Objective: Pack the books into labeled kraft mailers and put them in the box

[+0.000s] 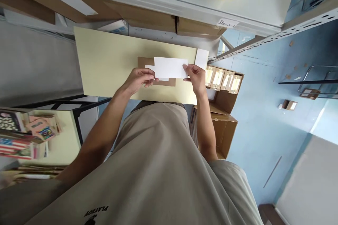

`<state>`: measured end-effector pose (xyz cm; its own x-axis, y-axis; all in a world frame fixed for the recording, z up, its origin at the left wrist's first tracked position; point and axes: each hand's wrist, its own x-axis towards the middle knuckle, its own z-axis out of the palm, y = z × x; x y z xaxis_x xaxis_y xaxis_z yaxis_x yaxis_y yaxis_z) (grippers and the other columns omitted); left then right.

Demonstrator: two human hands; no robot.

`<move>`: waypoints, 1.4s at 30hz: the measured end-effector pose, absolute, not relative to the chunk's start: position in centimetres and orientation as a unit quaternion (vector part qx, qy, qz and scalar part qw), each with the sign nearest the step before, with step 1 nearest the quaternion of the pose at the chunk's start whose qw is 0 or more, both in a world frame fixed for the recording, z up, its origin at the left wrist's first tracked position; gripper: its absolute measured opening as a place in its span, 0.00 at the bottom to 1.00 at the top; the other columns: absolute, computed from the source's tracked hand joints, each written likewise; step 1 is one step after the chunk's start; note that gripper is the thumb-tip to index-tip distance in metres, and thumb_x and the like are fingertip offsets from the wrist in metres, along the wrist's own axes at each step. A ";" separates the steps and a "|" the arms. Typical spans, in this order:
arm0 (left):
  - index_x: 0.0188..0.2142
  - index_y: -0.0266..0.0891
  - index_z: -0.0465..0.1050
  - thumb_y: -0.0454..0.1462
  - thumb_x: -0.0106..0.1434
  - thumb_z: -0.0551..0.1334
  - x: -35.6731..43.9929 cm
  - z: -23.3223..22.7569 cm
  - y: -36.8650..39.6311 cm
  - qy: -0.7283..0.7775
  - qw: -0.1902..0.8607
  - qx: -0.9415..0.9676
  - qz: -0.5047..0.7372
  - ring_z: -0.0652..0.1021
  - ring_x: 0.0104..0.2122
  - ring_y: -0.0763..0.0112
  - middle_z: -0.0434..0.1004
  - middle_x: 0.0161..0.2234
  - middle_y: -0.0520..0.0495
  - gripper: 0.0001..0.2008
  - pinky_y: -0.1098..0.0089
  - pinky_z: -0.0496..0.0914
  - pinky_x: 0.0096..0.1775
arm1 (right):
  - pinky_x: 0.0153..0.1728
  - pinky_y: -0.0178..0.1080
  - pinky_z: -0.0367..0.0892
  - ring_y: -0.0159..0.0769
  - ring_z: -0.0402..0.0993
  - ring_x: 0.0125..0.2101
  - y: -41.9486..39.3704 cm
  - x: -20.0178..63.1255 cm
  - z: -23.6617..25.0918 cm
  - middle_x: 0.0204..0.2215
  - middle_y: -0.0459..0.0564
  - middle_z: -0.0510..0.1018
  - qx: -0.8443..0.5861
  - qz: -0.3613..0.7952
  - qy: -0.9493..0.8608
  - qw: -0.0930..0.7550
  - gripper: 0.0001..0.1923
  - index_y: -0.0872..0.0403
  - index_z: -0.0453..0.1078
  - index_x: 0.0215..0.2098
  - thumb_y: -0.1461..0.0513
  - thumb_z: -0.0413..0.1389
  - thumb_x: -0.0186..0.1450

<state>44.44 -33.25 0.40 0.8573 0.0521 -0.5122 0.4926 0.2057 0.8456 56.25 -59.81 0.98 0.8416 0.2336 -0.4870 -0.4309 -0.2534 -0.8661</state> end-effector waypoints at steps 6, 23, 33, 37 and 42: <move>0.32 0.39 0.83 0.47 0.54 0.78 40.4 1.0 -28.1 0.202 0.759 0.604 -0.134 0.77 0.25 0.70 0.90 0.34 0.37 0.15 0.69 0.66 0.25 | 0.31 0.36 0.86 0.37 0.83 0.38 -54.7 53.3 2.5 0.32 0.45 0.79 -0.769 0.267 0.016 0.580 0.32 0.47 0.81 0.39 0.30 0.73 0.64; 0.46 0.38 0.83 0.58 0.62 0.72 32.6 0.5 -17.2 0.192 0.850 0.478 -0.110 0.90 0.40 0.56 0.92 0.50 0.35 0.27 0.67 0.79 0.34 | 0.84 0.69 0.59 0.55 0.66 0.83 -38.7 41.5 3.0 0.72 0.48 0.83 -0.826 0.145 -0.210 0.503 0.21 0.39 0.88 0.63 0.43 0.59 0.83; 0.36 0.41 0.82 0.59 0.61 0.79 31.1 3.2 -13.4 0.161 0.788 0.590 -0.069 0.87 0.37 0.60 0.91 0.41 0.38 0.25 0.66 0.77 0.32 | 0.82 0.61 0.69 0.53 0.76 0.77 -32.8 36.7 7.9 0.69 0.51 0.86 -0.842 0.219 -0.185 0.457 0.35 0.38 0.74 0.81 0.41 0.64 0.80; 0.35 0.41 0.81 0.56 0.64 0.78 30.8 3.0 -12.5 0.167 0.784 0.597 -0.045 0.85 0.33 0.63 0.90 0.39 0.40 0.22 0.68 0.73 0.29 | 0.85 0.63 0.62 0.54 0.68 0.82 -32.0 35.8 7.8 0.77 0.49 0.79 -0.847 0.207 -0.207 0.444 0.36 0.38 0.69 0.84 0.40 0.58 0.83; 0.35 0.41 0.79 0.53 0.64 0.77 30.6 2.7 -11.9 0.169 0.783 0.598 -0.029 0.82 0.31 0.66 0.89 0.38 0.41 0.20 0.69 0.71 0.28 | 0.85 0.62 0.62 0.53 0.64 0.84 -31.7 35.0 7.0 0.81 0.48 0.74 -0.842 0.194 -0.215 0.455 0.35 0.39 0.67 0.85 0.40 0.52 0.86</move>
<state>30.57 -11.90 2.67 0.9409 0.1566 -0.3004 0.2489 0.2822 0.9265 34.96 -31.74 6.98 0.8325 0.5383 -0.1310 0.1852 -0.4933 -0.8499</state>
